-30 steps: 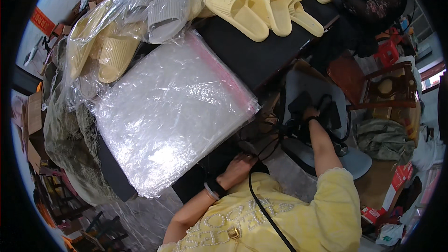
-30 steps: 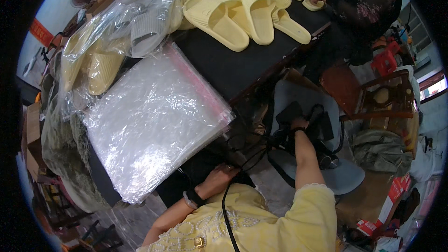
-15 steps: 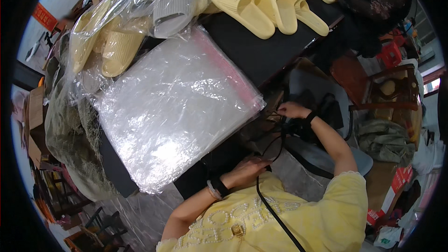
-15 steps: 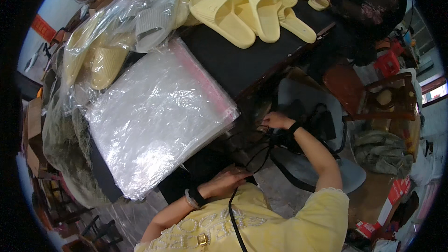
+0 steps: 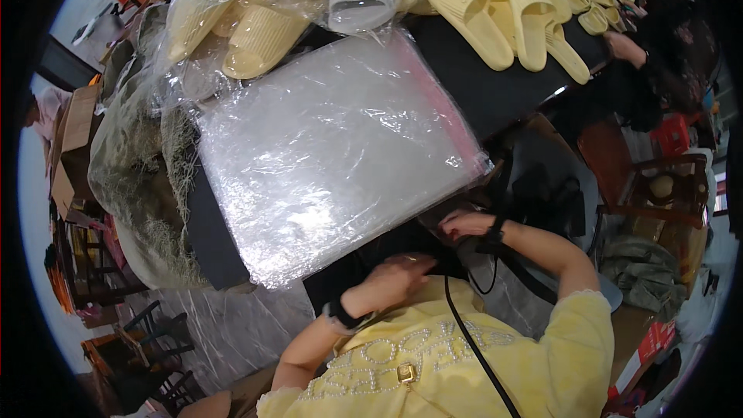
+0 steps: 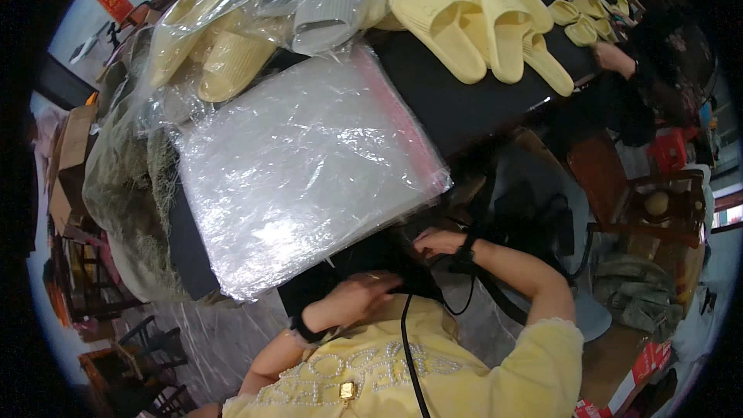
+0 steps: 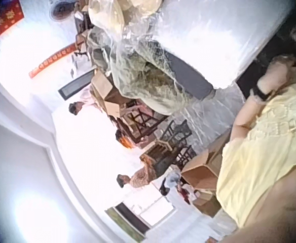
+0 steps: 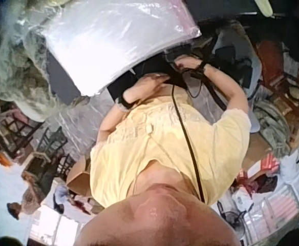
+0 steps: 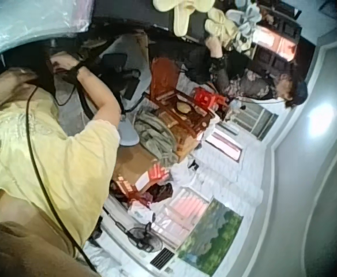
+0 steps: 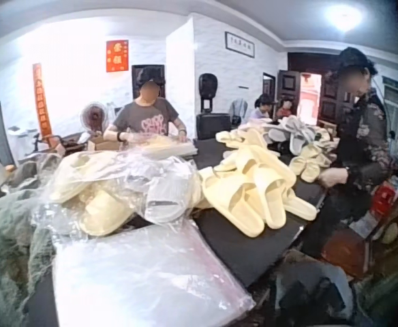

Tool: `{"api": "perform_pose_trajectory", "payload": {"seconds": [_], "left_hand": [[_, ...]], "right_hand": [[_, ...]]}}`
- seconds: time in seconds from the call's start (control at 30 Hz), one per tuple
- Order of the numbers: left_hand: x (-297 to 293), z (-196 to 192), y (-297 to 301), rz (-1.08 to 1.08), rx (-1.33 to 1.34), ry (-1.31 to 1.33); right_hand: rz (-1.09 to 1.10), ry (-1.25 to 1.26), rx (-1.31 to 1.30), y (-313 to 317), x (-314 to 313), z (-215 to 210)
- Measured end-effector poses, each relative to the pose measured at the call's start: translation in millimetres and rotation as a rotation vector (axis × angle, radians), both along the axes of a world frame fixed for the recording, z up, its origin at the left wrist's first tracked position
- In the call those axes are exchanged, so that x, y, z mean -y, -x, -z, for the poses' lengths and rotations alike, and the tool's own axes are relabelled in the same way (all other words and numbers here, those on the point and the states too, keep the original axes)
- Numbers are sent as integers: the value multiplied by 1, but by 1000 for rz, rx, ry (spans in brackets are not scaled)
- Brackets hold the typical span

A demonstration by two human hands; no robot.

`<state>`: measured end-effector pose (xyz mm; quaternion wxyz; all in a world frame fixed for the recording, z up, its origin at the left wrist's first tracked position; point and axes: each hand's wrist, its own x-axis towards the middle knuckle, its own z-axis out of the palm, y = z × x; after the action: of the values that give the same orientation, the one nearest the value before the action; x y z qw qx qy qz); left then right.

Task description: Packaging yellow and white plastic slippers into plastic bags.

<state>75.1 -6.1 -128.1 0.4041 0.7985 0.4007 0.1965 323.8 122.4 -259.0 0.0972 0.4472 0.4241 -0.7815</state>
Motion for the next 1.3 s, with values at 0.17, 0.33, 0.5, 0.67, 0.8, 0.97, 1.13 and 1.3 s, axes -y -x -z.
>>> {"api": "perform_pose_trajectory", "payload": {"seconds": [0.17, 0.33, 0.5, 0.67, 0.8, 0.97, 1.13, 1.3], "left_hand": [[47, 27, 83, -192, -382, 146], [104, 27, 128, -264, -690, 288], [139, -42, 159, -404, -833, 277], [204, -181, 182, -396, -971, 448], [213, -303, 236, -691, -888, 802], [251, -361, 263, -1369, -654, 403], [191, -291, 331, -1221, -1406, 57], [57, -174, 194, -949, -515, -559]], "right_hand": [[-250, -186, -118, -14, -17, -126], [-780, -160, -401, 22, -2, -151], [-826, -599, -441, 92, 16, -137], [-1087, -1507, -172, 95, 38, -149], [-1156, -879, -392, 109, 6, -247], [-1085, -956, -589, 105, -47, -392], [-218, -1481, -423, 101, -113, -477], [-32, -1741, 193, 113, -247, -353]]}}
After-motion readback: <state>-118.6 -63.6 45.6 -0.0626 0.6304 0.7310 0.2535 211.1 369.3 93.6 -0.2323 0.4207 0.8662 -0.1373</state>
